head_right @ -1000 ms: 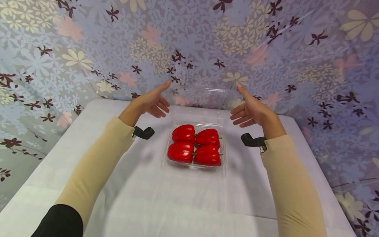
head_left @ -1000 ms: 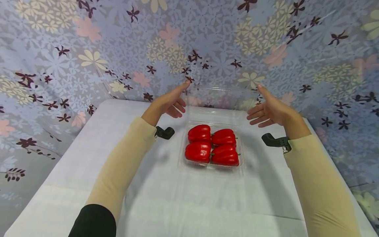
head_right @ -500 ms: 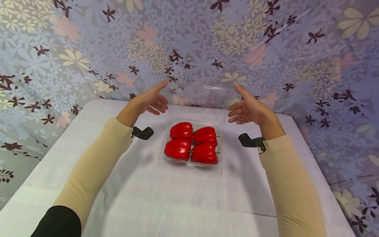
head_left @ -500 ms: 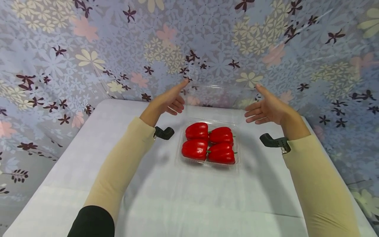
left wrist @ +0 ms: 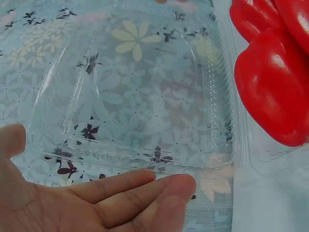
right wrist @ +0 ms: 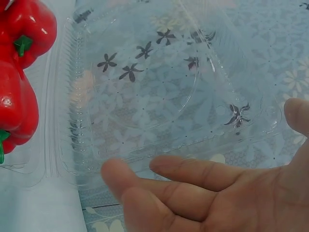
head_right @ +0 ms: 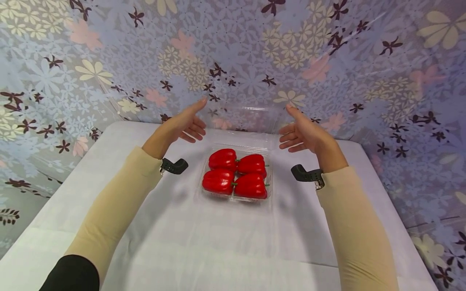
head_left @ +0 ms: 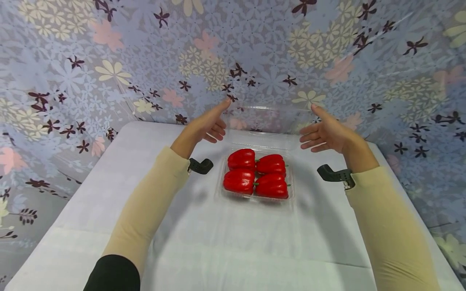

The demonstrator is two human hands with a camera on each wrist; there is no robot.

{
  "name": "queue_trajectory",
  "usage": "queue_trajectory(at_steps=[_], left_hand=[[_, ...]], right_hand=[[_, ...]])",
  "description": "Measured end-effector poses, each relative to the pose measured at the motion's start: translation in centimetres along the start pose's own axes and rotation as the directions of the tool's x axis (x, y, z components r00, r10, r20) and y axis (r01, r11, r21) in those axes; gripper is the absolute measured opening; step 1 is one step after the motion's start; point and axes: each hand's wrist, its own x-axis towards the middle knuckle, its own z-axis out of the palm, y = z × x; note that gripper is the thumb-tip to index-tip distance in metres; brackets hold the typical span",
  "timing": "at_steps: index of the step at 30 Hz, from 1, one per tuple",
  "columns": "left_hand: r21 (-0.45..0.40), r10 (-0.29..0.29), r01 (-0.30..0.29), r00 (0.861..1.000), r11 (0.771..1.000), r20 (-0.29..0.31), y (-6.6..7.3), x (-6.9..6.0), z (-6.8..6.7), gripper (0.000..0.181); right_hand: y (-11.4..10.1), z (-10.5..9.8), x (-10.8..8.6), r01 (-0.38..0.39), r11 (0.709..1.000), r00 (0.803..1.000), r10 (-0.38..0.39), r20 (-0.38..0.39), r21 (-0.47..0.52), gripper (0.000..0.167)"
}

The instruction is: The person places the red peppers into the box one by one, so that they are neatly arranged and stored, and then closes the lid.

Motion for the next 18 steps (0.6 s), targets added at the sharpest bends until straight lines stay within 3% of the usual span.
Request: queue_trajectory(at_steps=[18], left_hand=[[0.031,0.042,-0.042,0.999,0.999,-0.003,-0.92,0.0,0.38,0.096]], right_hand=[[0.64,-0.3,0.47,0.014,1.0,0.999,-0.014,0.03,-0.012,0.113]])
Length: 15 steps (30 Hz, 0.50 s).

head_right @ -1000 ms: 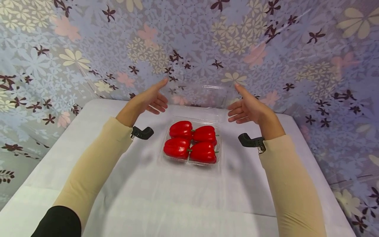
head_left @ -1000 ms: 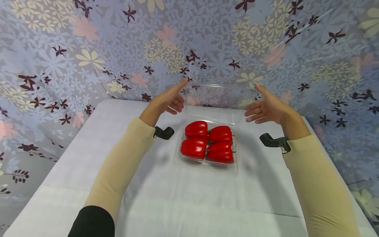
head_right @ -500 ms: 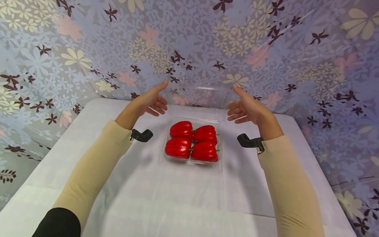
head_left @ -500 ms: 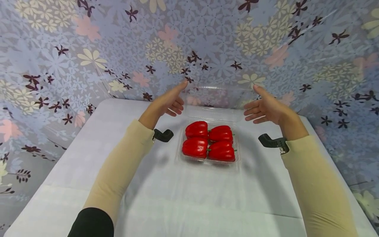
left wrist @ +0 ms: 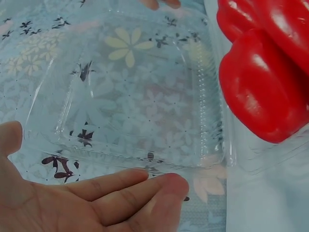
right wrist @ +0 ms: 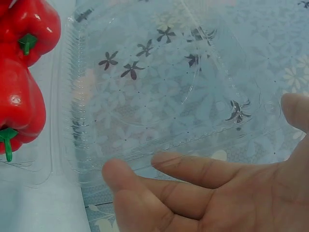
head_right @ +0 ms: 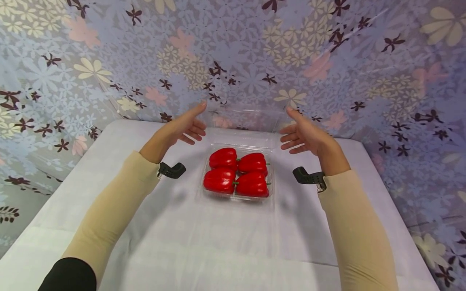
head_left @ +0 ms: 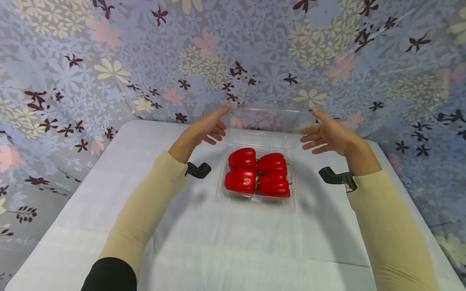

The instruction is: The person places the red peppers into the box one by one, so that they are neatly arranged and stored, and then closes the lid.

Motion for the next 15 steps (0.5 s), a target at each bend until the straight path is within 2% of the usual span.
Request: queue_trajectory(at_steps=[5,15], left_hand=[[0.008,0.025,-0.025,1.0,1.0,-0.004,-0.4,-0.6,0.3,0.093],[-0.043,0.036,-0.038,0.999,0.998,-0.036,-1.4,-1.1,1.3,0.094]], right_hand=[[0.3,0.2,-0.3,0.017,1.0,1.0,-0.017,-0.01,0.004,0.11],[1.1,0.4,-0.8,0.08,0.997,0.997,-0.08,0.012,-0.016,0.1]])
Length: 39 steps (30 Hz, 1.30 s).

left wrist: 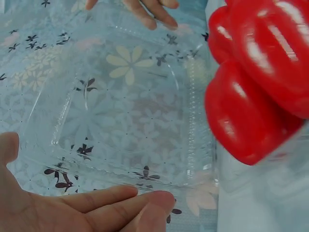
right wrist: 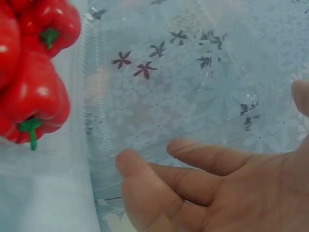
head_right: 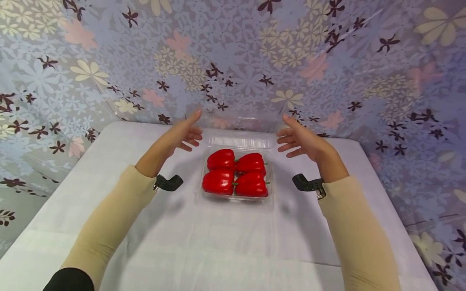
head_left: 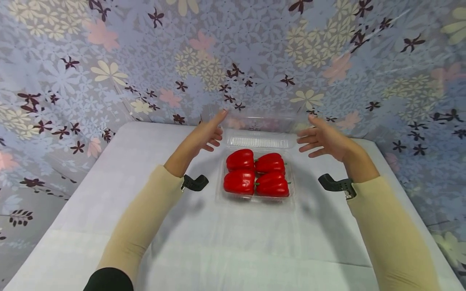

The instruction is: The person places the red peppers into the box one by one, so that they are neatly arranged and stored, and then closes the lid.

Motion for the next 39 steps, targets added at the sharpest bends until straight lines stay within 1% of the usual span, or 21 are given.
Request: queue_trajectory(at_steps=[3,6,11,14,17,21,23,25,28,31,35,39], left_hand=[[0.015,0.008,-0.008,1.0,1.0,0.009,-0.7,-0.3,0.1,0.089],[0.048,0.029,-0.03,0.999,0.998,0.021,-1.4,-0.6,0.3,0.085],[0.101,0.091,-0.095,0.995,0.99,0.034,-2.7,-1.4,0.3,0.079],[0.128,0.128,-0.133,0.991,0.983,0.048,-3.6,-1.9,0.4,0.073],[0.158,0.161,-0.171,0.984,0.972,0.075,-4.6,-2.5,0.6,0.068],[0.22,0.184,-0.206,0.976,0.953,0.119,-6.0,-2.9,0.8,0.068],[0.235,0.19,-0.215,0.974,0.948,0.124,-6.6,-3.0,0.9,0.069],[0.245,0.195,-0.218,0.974,0.945,0.117,-7.0,-3.1,1.0,0.07],[0.233,0.208,-0.23,0.971,0.945,0.115,-7.5,-3.0,1.0,0.07],[0.232,0.208,-0.234,0.969,0.944,0.131,-7.9,-2.9,1.1,0.072],[0.226,0.232,-0.266,0.958,0.937,0.168,-8.7,-2.8,1.3,0.076],[0.209,0.285,-0.322,0.94,0.923,0.189,-9.6,-3.0,1.4,0.08]], right_hand=[[0.6,0.5,0.0,0.01,1.0,1.0,-0.01,-0.008,-0.011,0.098],[1.1,0.8,-0.2,0.028,1.0,1.0,-0.028,-0.015,-0.013,0.093],[2.1,1.1,-0.9,0.096,0.995,0.995,-0.096,0.001,-0.034,0.079],[2.7,1.4,-1.4,0.155,0.987,0.988,-0.154,0.021,-0.039,0.07],[3.5,1.9,-2.0,0.215,0.975,0.977,-0.214,0.025,-0.05,0.06],[4.6,2.8,-3.0,0.256,0.96,0.967,-0.256,0.011,-0.114,0.056],[4.9,3.3,-3.3,0.257,0.955,0.966,-0.259,0.005,-0.148,0.057],[5.0,3.8,-3.6,0.252,0.954,0.967,-0.255,0.001,-0.165,0.06],[5.2,4.2,-3.8,0.235,0.955,0.971,-0.24,-0.008,-0.179,0.064],[5.4,4.5,-4.2,0.211,0.957,0.975,-0.22,-0.023,-0.2,0.067],[5.9,5.0,-4.6,0.185,0.951,0.979,-0.2,-0.035,-0.246,0.07],[6.4,5.8,-4.9,0.175,0.948,0.981,-0.189,-0.031,-0.264,0.075]])
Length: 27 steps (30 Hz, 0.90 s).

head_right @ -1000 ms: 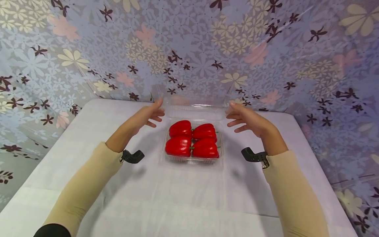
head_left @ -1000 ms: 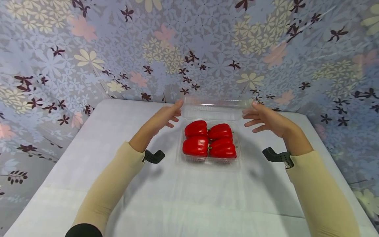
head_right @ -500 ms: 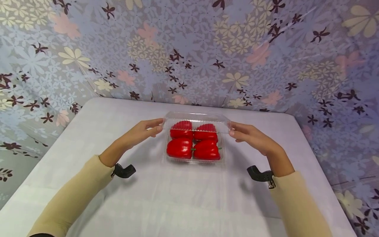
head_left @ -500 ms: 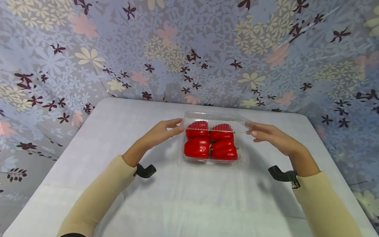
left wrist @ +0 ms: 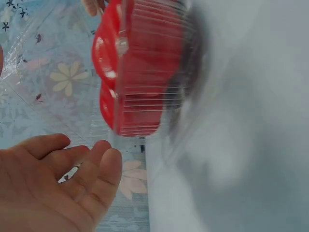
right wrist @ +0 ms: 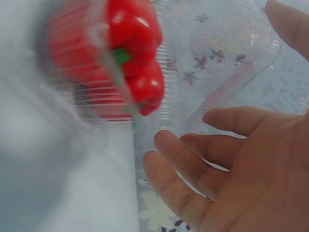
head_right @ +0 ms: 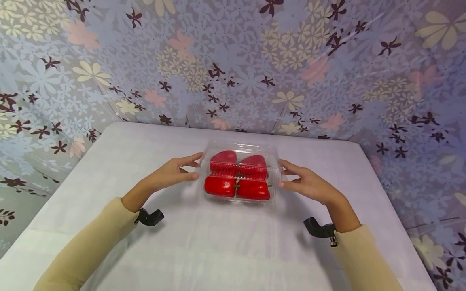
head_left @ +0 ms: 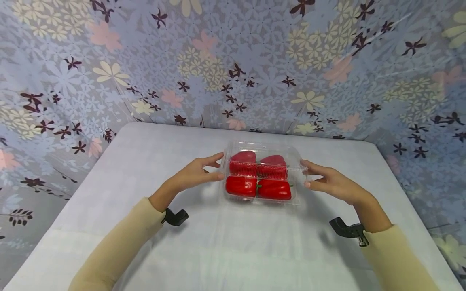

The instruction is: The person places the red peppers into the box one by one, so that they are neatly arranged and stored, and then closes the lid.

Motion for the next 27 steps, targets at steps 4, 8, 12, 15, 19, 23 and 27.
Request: queue_trajectory(at_steps=[4,8,12,15,19,23,27], left_hand=[[-0.029,0.024,-0.024,1.0,0.999,0.008,-0.7,-0.5,0.6,0.087],[-0.056,0.033,-0.033,0.999,0.998,-0.001,-1.4,-0.5,1.4,0.091],[-0.032,0.069,-0.069,0.997,0.997,-0.022,-1.8,-0.6,2.1,0.092],[0.005,0.062,-0.062,0.998,0.998,-0.02,-2.0,-0.8,2.4,0.094],[0.042,0.003,-0.003,1.0,0.999,-0.004,-2.3,-1.2,2.8,0.091],[0.046,-0.002,0.002,1.0,0.999,-0.012,-2.7,-1.4,3.3,0.082],[-0.022,0.045,-0.046,0.999,0.999,-0.022,-2.8,-1.6,3.8,0.08]], right_hand=[[0.2,1.0,-0.3,0.005,1.0,1.0,-0.004,-0.016,0.017,0.08],[0.6,1.9,-0.4,0.009,1.0,0.998,-0.008,-0.059,0.023,0.08],[1.2,3.1,-0.5,0.063,0.998,0.991,-0.06,-0.121,0.018,0.077],[1.7,3.9,-0.5,0.105,0.994,0.982,-0.101,-0.159,0.02,0.073],[2.1,4.7,-0.5,0.107,0.993,0.979,-0.098,-0.178,0.041,0.073],[2.4,5.4,-0.4,0.101,0.994,0.976,-0.09,-0.2,0.045,0.074],[2.6,5.8,-0.6,0.068,0.995,0.977,-0.052,-0.206,0.069,0.075]])
